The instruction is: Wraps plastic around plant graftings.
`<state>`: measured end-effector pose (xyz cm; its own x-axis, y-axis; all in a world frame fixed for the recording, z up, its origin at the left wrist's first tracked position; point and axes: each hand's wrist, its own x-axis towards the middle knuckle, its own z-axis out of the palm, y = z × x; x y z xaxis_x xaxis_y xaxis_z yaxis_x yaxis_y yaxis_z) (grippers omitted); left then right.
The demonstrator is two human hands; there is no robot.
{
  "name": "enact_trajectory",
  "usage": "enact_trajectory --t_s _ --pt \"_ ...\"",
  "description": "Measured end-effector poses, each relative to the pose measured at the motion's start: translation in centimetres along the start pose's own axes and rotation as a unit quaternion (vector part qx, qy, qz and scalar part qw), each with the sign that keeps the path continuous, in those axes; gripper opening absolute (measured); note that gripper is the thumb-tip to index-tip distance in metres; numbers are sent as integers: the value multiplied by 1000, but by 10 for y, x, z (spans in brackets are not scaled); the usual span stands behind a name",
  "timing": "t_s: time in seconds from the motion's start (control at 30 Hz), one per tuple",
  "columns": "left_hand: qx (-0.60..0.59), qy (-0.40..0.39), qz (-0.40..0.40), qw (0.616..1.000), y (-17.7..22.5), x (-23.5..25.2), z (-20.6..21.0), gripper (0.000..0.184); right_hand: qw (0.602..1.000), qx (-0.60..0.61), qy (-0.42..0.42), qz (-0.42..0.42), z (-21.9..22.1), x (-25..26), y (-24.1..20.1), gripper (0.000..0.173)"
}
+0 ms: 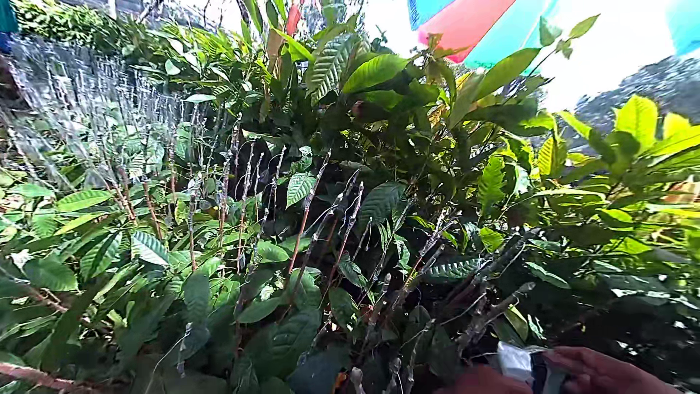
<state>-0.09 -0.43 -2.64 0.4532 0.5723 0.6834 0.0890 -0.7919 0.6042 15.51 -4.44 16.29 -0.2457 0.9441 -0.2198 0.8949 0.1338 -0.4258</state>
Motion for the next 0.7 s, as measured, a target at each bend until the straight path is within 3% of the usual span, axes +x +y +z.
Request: enact_trajectory --t_s 0.07,0.17,0.27,0.37,0.47,0.53,0.6,0.7 --pt "-82 80 -5 993 -14 -1 -14 20 988 -152 27 5 20 12 23 38" --pt "-170 88 -86 978 -20 2 -33 26 960 -270 36 59 68 16 19 42" --pt "-159 43 -128 978 -13 5 -42 29 954 -280 39 98 84 10 10 50" --pt "-158 44 -132 978 -14 10 -41 29 956 -271 22 113 84 11 27 55" --pt "-174 63 -142 972 -17 14 -38 29 960 -245 15 132 86 13 43 46" --pt "-188 66 -138 970 -20 18 -36 27 962 -239 45 127 88 6 23 34" --pt "-192 62 -134 970 -22 21 -36 24 959 -253 59 111 94 -6 -8 34" --pt "-146 46 -114 982 -20 23 -32 20 963 -268 34 9 98 -19 -57 34"
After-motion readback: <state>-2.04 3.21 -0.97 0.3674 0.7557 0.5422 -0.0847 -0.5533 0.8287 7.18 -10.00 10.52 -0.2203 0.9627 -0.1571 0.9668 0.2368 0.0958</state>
